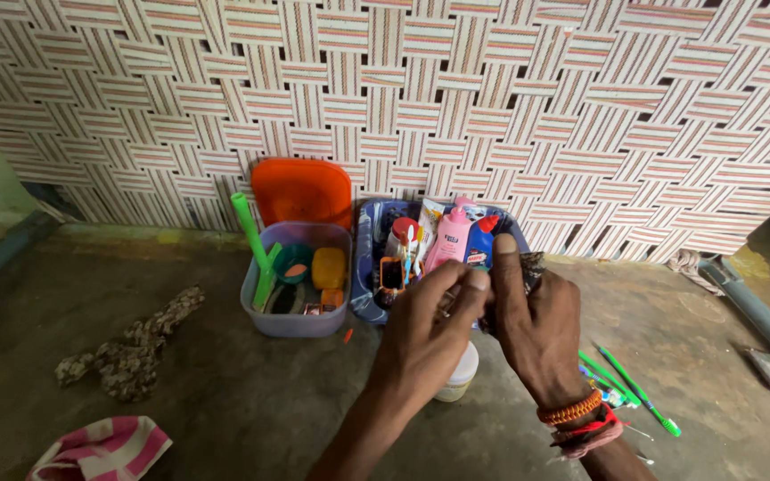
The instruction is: The person organizes bathroom items by placing toothbrushes into a small orange holder and arranging them in a blue basket. They also handle a small white container and a metal wire object, placing them into the basket.
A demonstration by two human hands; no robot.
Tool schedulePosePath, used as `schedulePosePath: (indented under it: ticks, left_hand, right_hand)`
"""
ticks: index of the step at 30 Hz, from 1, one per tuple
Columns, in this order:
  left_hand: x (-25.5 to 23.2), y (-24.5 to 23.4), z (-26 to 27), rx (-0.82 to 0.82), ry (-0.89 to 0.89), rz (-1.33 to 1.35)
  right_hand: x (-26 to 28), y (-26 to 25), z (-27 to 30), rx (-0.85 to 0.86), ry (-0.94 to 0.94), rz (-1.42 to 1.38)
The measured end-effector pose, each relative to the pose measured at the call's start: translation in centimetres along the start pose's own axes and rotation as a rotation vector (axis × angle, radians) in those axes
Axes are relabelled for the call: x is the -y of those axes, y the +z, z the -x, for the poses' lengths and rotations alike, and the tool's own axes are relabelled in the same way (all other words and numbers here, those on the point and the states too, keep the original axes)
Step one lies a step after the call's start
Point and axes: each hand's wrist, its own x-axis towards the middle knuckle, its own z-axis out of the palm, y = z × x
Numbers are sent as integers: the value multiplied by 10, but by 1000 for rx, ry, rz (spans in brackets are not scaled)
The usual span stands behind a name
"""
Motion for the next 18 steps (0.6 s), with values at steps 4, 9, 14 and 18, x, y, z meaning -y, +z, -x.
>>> schedulePosePath:
  ticks: [4,9,14,18]
  left_hand:
    - [2,-11,2,63,44,94]
    - [2,-12,14,121,-38,72]
    - [2,-15,16,102,-64,41]
    - [-1,-10,15,57,-52,-85]
  right_hand:
    - [-1,-9,-7,-79,123,-180]
    - [-1,-17,-12,-137,231,-347]
    - [-6,-25,-16,-187,205,-338]
    - [-4,-27,-15,-136,195,-332]
